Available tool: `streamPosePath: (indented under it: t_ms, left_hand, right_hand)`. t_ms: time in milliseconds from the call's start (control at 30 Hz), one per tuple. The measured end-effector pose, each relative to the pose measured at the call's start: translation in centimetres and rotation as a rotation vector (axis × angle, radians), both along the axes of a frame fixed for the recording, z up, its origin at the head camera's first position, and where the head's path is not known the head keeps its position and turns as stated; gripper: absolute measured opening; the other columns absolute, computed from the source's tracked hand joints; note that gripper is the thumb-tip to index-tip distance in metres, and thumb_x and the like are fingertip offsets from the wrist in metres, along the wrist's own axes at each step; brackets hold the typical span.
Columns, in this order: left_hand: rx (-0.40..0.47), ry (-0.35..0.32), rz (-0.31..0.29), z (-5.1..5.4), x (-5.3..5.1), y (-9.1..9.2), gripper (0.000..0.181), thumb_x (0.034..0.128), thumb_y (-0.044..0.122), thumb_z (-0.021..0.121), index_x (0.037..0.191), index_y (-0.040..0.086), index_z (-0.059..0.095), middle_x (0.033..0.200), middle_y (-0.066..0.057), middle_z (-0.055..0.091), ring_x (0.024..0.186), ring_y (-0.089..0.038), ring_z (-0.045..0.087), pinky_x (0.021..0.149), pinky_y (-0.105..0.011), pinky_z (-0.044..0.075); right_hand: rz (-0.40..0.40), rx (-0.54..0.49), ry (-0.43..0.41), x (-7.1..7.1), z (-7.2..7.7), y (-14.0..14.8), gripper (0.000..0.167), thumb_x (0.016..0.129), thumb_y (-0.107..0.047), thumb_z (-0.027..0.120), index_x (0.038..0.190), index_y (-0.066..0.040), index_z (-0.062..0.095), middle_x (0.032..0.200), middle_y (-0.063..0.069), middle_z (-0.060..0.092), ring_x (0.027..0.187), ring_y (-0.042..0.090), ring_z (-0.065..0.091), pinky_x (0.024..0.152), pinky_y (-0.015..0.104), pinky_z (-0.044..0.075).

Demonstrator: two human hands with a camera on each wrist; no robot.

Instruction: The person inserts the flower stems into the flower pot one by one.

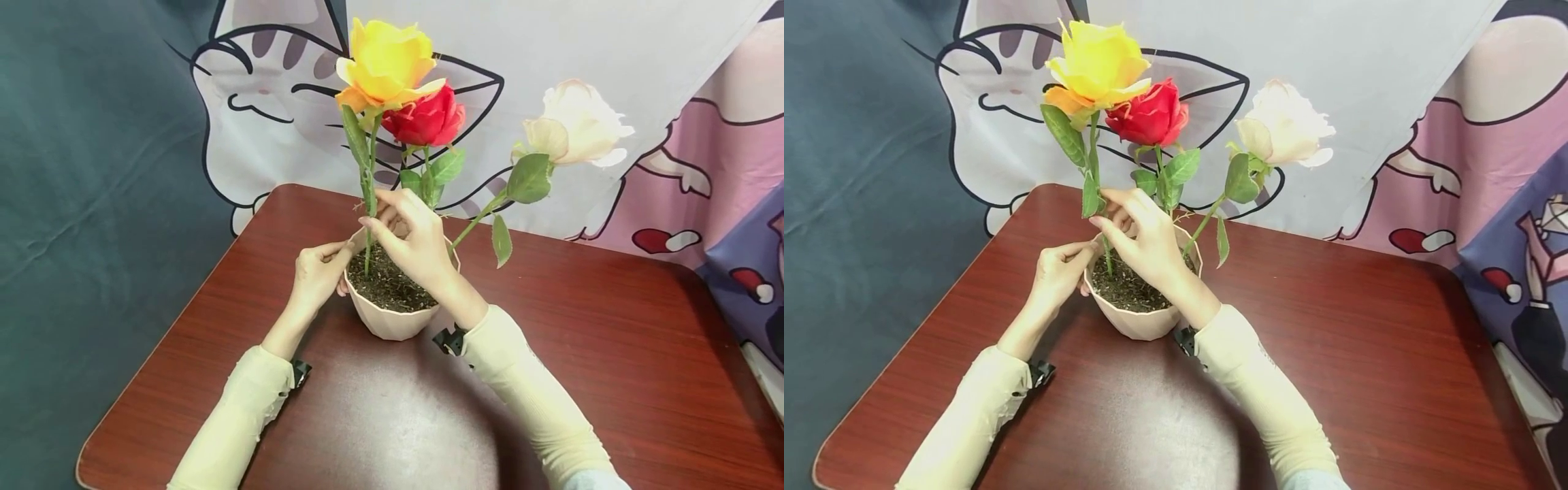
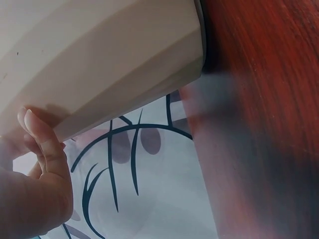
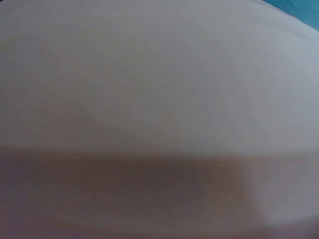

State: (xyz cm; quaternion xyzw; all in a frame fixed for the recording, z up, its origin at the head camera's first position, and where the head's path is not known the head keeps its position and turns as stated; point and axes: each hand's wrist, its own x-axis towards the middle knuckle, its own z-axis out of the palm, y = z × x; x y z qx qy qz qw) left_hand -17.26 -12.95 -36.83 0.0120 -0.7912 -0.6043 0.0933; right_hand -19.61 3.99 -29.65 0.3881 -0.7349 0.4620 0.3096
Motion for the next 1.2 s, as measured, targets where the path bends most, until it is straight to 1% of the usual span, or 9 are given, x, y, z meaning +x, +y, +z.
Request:
streamPosePath:
  t_ms: [167, 300, 433, 500, 633, 733, 900, 1000, 1200]
  left_hand:
    - [0.006, -0.006, -0.002, -0.1, -0.2, -0.1, 0.027, 0.0897, 0.031, 0.059, 0.106, 0.014, 0.072, 0.044, -0.001, 0.055, 0.033, -0.018, 0.053, 0.039, -0.033, 0.048]
    - [0.001, -0.005, 0.004, -0.3, -0.5, -0.2, 0.028, 0.0892, 0.032, 0.059, 0.108, 0.015, 0.071, 0.045, -0.001, 0.056, 0.033, -0.02, 0.054, 0.041, -0.038, 0.05]
    - [0.0, -0.009, 0.006, -0.5, -0.7, -0.2, 0.029, 0.0887, 0.034, 0.059, 0.107, 0.015, 0.071, 0.045, -0.001, 0.057, 0.034, -0.02, 0.054, 0.042, -0.039, 0.05]
    - [0.005, -0.009, -0.003, -0.7, -0.8, -0.2, 0.029, 0.0889, 0.034, 0.06, 0.108, 0.015, 0.071, 0.045, -0.001, 0.056, 0.033, -0.019, 0.054, 0.04, -0.036, 0.049]
    - [0.008, -0.004, -0.012, -0.8, -1.0, -0.3, 0.029, 0.0888, 0.036, 0.061, 0.107, 0.015, 0.071, 0.045, 0.0, 0.056, 0.033, -0.018, 0.053, 0.038, -0.036, 0.049]
    - [-0.019, 0.01, 0.005, -0.8, -1.4, -0.3, 0.029, 0.0878, 0.038, 0.062, 0.106, 0.018, 0.072, 0.046, -0.002, 0.057, 0.036, -0.022, 0.055, 0.039, -0.034, 0.049]
    - [-0.076, 0.033, 0.008, -0.9, -2.1, -0.3, 0.034, 0.0872, 0.042, 0.061, 0.113, 0.021, 0.07, 0.051, -0.006, 0.059, 0.044, -0.031, 0.059, 0.047, -0.025, 0.048]
    - [-0.105, 0.044, 0.009, -1.0, -2.4, -0.4, 0.04, 0.0874, 0.044, 0.06, 0.118, 0.019, 0.067, 0.053, -0.01, 0.06, 0.044, -0.03, 0.059, 0.052, -0.024, 0.048]
    - [-0.194, 0.062, 0.035, -1.1, -2.5, -0.9, 0.042, 0.0911, 0.05, 0.051, 0.12, 0.022, 0.065, 0.061, -0.012, 0.062, 0.049, -0.029, 0.061, 0.054, -0.027, 0.044]
  right_hand:
    - [-0.038, -0.044, 0.005, 0.0, -0.4, 0.3, 0.038, 0.081, -0.01, 0.072, 0.115, 0.003, 0.061, 0.084, 0.01, 0.061, 0.065, 0.011, 0.059, 0.058, 0.019, 0.049]
    - [-0.07, -0.101, -0.039, 0.0, -0.8, 0.6, 0.043, 0.081, -0.012, 0.073, 0.119, 0.001, 0.059, 0.084, 0.01, 0.062, 0.064, 0.011, 0.058, 0.055, 0.019, 0.046]
    - [-0.061, -0.142, -0.071, 0.3, -1.3, 1.0, 0.044, 0.081, -0.01, 0.072, 0.12, 0.0, 0.056, 0.083, 0.009, 0.062, 0.062, 0.011, 0.057, 0.055, 0.019, 0.046]
    - [-0.053, -0.134, -0.051, 0.7, -1.7, 1.1, 0.042, 0.08, -0.008, 0.072, 0.118, 0.0, 0.056, 0.082, 0.009, 0.062, 0.062, 0.012, 0.057, 0.056, 0.02, 0.048]
    - [-0.034, -0.038, 0.074, 2.1, -2.4, 1.3, 0.033, 0.08, -0.007, 0.072, 0.111, -0.001, 0.06, 0.081, 0.008, 0.062, 0.063, 0.012, 0.058, 0.06, 0.02, 0.049]
    - [0.01, 0.056, 0.157, 3.4, -3.0, 1.7, 0.027, 0.085, -0.013, 0.068, 0.109, -0.002, 0.061, 0.086, 0.008, 0.063, 0.066, 0.012, 0.059, 0.063, 0.02, 0.05]
    - [0.099, 0.178, 0.187, 5.4, -4.5, 3.1, 0.023, 0.091, -0.016, 0.059, 0.109, -0.001, 0.06, 0.096, 0.009, 0.063, 0.075, 0.013, 0.06, 0.068, 0.017, 0.05]
    - [0.125, 0.237, 0.193, 6.3, -5.9, 4.1, 0.022, 0.091, -0.013, 0.058, 0.109, -0.002, 0.062, 0.097, 0.006, 0.063, 0.08, 0.012, 0.061, 0.073, 0.018, 0.051]
    - [0.058, 0.312, 0.182, 8.0, -8.4, 6.5, 0.023, 0.092, -0.018, 0.057, 0.11, -0.005, 0.064, 0.103, 0.002, 0.065, 0.095, 0.018, 0.061, 0.087, 0.032, 0.047]
